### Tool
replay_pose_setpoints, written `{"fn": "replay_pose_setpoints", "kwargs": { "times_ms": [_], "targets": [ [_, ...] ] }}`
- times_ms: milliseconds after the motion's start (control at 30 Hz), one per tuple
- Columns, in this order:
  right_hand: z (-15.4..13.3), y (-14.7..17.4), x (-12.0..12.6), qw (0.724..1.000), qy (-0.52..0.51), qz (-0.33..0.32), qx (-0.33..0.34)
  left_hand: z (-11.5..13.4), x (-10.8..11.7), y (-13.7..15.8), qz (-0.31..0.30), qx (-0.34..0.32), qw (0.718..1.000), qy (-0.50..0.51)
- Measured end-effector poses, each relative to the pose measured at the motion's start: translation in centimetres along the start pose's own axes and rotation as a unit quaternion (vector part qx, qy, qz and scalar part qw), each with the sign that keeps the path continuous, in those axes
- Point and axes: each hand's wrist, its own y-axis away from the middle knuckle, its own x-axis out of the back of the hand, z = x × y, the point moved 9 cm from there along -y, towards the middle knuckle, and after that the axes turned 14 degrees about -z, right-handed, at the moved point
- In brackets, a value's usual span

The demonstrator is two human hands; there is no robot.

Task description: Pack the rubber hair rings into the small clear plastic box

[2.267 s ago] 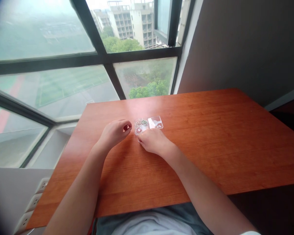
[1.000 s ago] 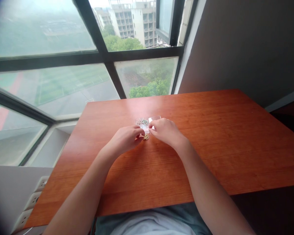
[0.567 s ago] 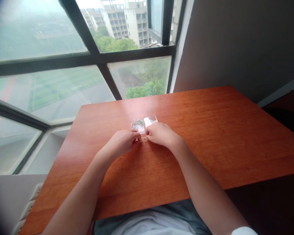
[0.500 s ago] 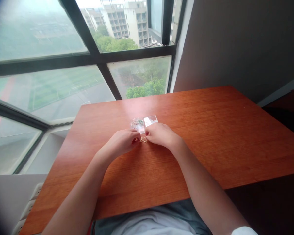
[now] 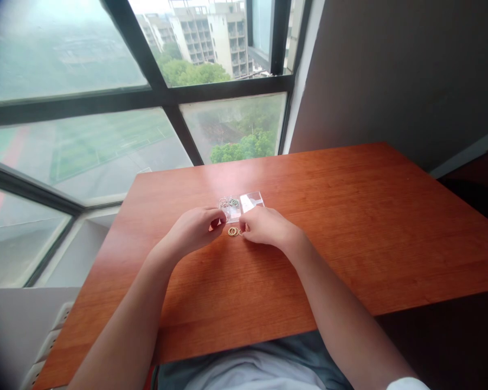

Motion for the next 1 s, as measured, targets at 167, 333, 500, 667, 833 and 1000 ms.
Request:
{"fn": "replay_pose_setpoints", "kwargs": {
  "times_ms": [167,333,500,667,833,1000],
  "targets": [
    [-0.7,-0.1,-0.4,0.999,0.043,-0.003,-0.01,-0.7,0.9,-0.3,0.085,0.043,0.995,0.013],
    [-0.9,-0.2,-0.3,0.999,0.052,0.007,-0.01,-0.4,0.2,-1.0,0.091,0.055,0.994,0.02],
    [-1.0,-0.3,-0.3,0.997,0.07,0.019,-0.008,-0.9,0.7,-0.6,0.104,0.079,0.991,0.021],
    [-0.8,0.1,0.9,0.997,0.051,0.055,0.011,-2.2,1.2,0.0,0.072,0.087,0.993,0.039],
    [-0.4,1.7,4.3,0.976,-0.019,0.215,0.032,-2.0,1.8,0.4,0.075,0.057,0.994,0.055],
    [-0.4,1.8,4.7,0.957,-0.034,0.284,0.052,-2.1,2.0,0.5,0.076,0.061,0.994,0.047]
  ]
}}
